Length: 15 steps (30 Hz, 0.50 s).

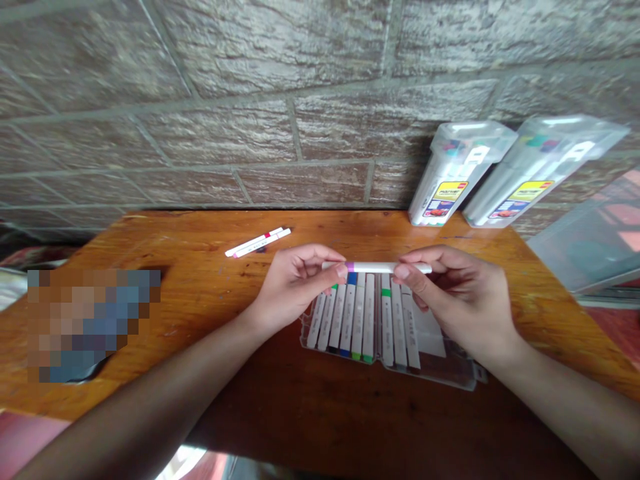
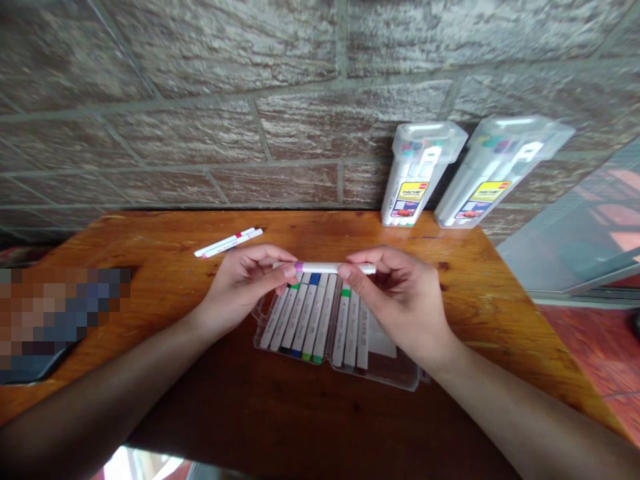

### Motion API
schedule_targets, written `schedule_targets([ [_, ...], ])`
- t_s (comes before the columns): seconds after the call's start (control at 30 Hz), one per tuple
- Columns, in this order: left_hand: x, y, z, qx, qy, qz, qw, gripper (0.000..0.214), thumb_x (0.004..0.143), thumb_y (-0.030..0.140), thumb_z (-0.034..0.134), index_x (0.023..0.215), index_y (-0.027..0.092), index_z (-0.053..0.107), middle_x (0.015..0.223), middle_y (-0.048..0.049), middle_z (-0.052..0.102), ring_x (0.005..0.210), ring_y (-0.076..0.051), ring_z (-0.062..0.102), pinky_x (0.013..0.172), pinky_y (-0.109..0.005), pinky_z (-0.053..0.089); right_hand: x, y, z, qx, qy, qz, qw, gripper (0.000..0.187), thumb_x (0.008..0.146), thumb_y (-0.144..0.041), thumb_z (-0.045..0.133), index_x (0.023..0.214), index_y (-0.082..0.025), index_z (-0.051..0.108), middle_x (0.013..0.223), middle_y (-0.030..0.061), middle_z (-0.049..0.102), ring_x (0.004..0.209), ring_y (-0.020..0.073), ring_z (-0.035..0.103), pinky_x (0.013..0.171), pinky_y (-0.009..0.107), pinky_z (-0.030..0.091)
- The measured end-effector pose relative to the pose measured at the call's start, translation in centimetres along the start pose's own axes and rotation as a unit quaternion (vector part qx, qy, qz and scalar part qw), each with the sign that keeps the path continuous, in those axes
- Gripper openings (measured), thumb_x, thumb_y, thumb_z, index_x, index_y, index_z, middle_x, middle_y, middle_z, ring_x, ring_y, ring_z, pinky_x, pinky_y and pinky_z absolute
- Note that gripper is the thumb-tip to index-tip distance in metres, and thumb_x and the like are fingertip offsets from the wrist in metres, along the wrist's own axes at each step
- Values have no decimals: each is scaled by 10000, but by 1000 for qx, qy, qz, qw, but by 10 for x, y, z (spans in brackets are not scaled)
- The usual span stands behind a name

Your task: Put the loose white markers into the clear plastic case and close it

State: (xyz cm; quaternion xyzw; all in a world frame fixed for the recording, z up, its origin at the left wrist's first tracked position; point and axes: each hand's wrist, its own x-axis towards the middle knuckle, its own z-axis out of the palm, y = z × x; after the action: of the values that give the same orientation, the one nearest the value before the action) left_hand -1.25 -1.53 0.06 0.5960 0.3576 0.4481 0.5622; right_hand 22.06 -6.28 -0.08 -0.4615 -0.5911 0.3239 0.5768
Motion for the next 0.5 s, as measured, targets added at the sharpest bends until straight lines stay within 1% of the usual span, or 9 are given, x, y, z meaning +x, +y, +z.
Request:
schedule_targets([
  [0.1,-3,-1,3,24,-14,14,1000,205,818,314,888,882,144,794,747,-40,781,598,-108,643,562,-206,493,-2,2,0,-42,-6,-16,999,113,842,-296,897,897,-256,807,765,11,803,571,144,679,503,250,543],
  [0.17,-7,-2,6,37,-22,25,999,201,843,322,865,890,144,783,782,-50,790,611,-112,645,579,-215,484,-4,3,-1,-71,-12,-30,997,128,832,-315,906,871,-250,803,788,20,811,616,160,713,538,257,572],
  [0.33,-18,-7,13,97,-40,58,993,195,903,335,808,914,146,764,815,-63,777,699,-142,664,651,-243,490,-9,2,-2,-135,-45,-80,987,172,844,-348,904,842,-232,777,778,21,804,607,160,719,546,261,570],
  [0.43,-21,-9,14,149,-56,93,983,163,939,323,769,932,159,774,838,-55,778,734,-141,667,684,-241,498,-12,1,-1,-168,-59,-111,978,191,851,-352,901,833,-221,763,759,14,794,594,149,716,559,259,572],
  [0.5,-23,-9,14,179,-61,103,976,144,952,311,750,947,170,779,848,-45,780,738,-136,669,685,-234,499,-13,0,-1,-186,-62,-136,971,197,850,-342,902,827,-214,755,730,3,778,573,139,698,549,255,555],
])
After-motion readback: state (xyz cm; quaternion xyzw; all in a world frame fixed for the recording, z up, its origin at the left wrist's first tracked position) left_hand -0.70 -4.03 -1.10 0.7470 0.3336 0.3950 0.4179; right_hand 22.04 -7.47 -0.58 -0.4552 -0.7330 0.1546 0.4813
